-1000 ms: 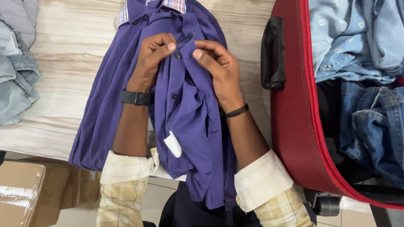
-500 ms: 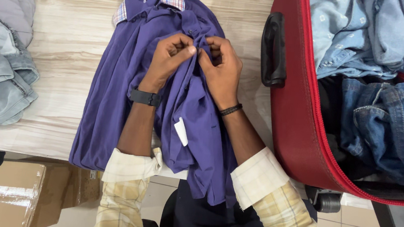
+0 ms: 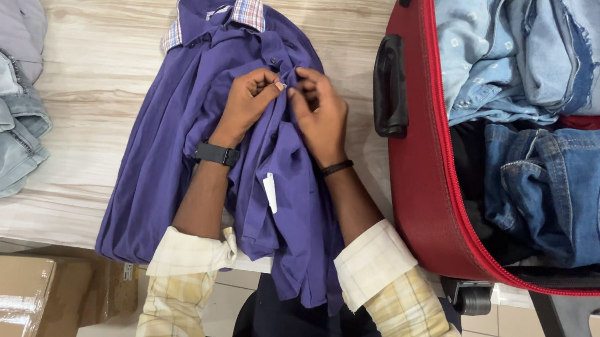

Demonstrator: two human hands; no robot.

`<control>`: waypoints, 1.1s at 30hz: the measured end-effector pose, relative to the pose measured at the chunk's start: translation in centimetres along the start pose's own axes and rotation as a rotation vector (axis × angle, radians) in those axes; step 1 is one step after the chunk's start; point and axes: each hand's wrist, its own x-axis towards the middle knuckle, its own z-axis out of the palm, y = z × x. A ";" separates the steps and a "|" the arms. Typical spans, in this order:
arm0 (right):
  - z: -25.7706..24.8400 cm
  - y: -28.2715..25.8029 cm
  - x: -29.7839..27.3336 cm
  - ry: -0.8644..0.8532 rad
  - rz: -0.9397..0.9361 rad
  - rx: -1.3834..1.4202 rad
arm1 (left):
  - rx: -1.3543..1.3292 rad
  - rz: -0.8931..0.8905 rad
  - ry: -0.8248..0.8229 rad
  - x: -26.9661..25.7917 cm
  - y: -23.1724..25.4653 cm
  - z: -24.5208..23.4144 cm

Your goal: The person folds jeans and a shirt by hand, buttons the shirt collar and front, and places the folded clothes into a red suitcase.

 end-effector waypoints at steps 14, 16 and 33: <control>-0.3 -2.5 -0.2 0.096 -0.282 -0.317 | -0.027 0.115 0.035 0.0 -1.0 0.7; -0.3 -2.0 -0.2 0.105 -0.188 -0.268 | -0.043 0.091 0.017 0.0 -1.1 0.9; -0.8 2.5 0.5 -0.118 0.155 0.433 | 0.015 0.083 0.037 -0.1 -1.0 0.4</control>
